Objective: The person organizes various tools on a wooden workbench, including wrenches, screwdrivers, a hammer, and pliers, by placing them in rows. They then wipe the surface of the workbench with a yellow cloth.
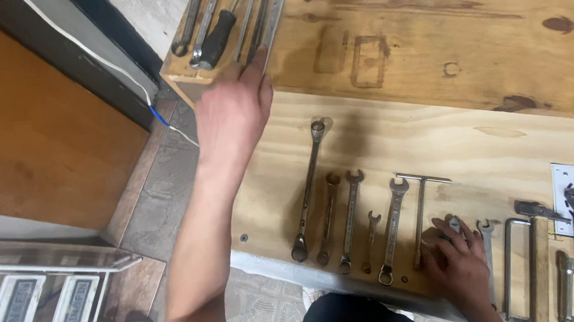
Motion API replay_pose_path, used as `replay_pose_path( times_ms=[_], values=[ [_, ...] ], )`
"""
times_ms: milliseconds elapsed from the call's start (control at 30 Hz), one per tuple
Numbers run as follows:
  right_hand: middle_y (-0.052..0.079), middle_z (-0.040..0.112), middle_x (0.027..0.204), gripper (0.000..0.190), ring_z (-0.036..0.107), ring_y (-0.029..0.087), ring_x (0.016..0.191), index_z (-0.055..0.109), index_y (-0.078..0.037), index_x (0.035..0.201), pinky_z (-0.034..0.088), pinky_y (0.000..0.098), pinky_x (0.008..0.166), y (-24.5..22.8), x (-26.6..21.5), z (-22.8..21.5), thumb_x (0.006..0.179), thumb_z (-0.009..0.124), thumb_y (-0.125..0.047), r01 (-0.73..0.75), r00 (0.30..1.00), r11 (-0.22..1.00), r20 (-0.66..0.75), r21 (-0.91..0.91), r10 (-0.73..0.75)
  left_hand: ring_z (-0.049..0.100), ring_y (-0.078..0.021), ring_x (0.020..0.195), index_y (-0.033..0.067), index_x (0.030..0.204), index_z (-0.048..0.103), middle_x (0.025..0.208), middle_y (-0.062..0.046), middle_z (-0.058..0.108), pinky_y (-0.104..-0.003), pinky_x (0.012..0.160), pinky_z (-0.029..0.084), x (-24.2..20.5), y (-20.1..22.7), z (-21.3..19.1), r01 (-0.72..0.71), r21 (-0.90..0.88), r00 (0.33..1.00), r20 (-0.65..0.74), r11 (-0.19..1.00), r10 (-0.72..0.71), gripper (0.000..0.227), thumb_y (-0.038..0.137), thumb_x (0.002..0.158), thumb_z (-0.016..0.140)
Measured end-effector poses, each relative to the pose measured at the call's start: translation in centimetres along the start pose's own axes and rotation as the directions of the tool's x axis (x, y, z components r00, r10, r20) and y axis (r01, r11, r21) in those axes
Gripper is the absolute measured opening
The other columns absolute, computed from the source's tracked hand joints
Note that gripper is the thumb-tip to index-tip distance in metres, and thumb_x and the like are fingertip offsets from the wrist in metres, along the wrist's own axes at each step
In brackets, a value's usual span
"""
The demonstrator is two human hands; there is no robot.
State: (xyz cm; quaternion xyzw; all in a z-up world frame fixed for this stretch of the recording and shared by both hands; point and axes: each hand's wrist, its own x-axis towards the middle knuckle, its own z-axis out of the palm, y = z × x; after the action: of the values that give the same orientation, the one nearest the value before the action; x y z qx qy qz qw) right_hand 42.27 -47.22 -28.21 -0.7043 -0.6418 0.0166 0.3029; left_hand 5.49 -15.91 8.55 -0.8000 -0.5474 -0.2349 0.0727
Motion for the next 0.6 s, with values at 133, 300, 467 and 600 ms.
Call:
replay_pose_path(
  times_ms=[133,300,467,600],
  values=[
    [-0.009,0.076,0.171,0.028,0.058,0.039,0.175,0.090,-0.028,0.125,0.040,0.0622,0.147,0.1,0.3,0.1,0.101,0.087,-0.041,0.002,1.000,1.000,-0.026,-0.012,-0.002,0.079,-0.0594,0.091,0.0177,0.159,0.082,0.112,-0.020,0.083,-0.072,0.061,0.062,7.2,-2.3,6.8,-0.016,0.008,1.000,0.021,1.000,0.015,0.048,0.032,0.116,0.066],
    [-0.011,0.078,0.167,0.026,0.064,0.038,0.169,0.089,-0.029,0.123,0.048,0.0608,0.143,0.2,0.2,0.5,0.100,0.087,-0.040,0.079,0.991,0.994,-0.102,-0.079,-0.087,0.087,-0.0480,0.086,0.0215,0.108,0.091,0.092,-0.012,0.088,-0.058,0.060,0.069,11.8,-3.6,14.0,-0.032,0.280,0.998,0.068,0.959,0.013,0.031,0.014,0.116,0.063],
    [-0.010,0.077,0.168,0.026,0.063,0.040,0.170,0.089,-0.029,0.123,0.046,0.0640,0.144,0.5,0.0,0.9,0.103,0.085,-0.044,0.050,0.995,0.997,-0.082,-0.056,-0.054,0.090,-0.0449,0.085,0.0211,0.106,0.093,0.093,-0.013,0.090,-0.056,0.061,0.072,13.0,-3.5,15.5,-0.028,0.325,1.000,0.008,0.945,0.027,0.031,0.009,0.111,0.065],
    [-0.010,0.077,0.169,0.028,0.061,0.039,0.174,0.089,-0.028,0.125,0.048,0.0654,0.141,0.6,0.0,0.7,0.104,0.083,-0.044,0.046,0.997,0.997,-0.054,-0.056,-0.049,0.088,-0.0413,0.096,0.0186,0.127,0.088,0.116,-0.013,0.088,-0.049,0.066,0.068,13.4,-2.6,14.6,-0.010,0.321,0.988,0.150,0.947,-0.041,0.034,0.011,0.119,0.056]
  ],
)
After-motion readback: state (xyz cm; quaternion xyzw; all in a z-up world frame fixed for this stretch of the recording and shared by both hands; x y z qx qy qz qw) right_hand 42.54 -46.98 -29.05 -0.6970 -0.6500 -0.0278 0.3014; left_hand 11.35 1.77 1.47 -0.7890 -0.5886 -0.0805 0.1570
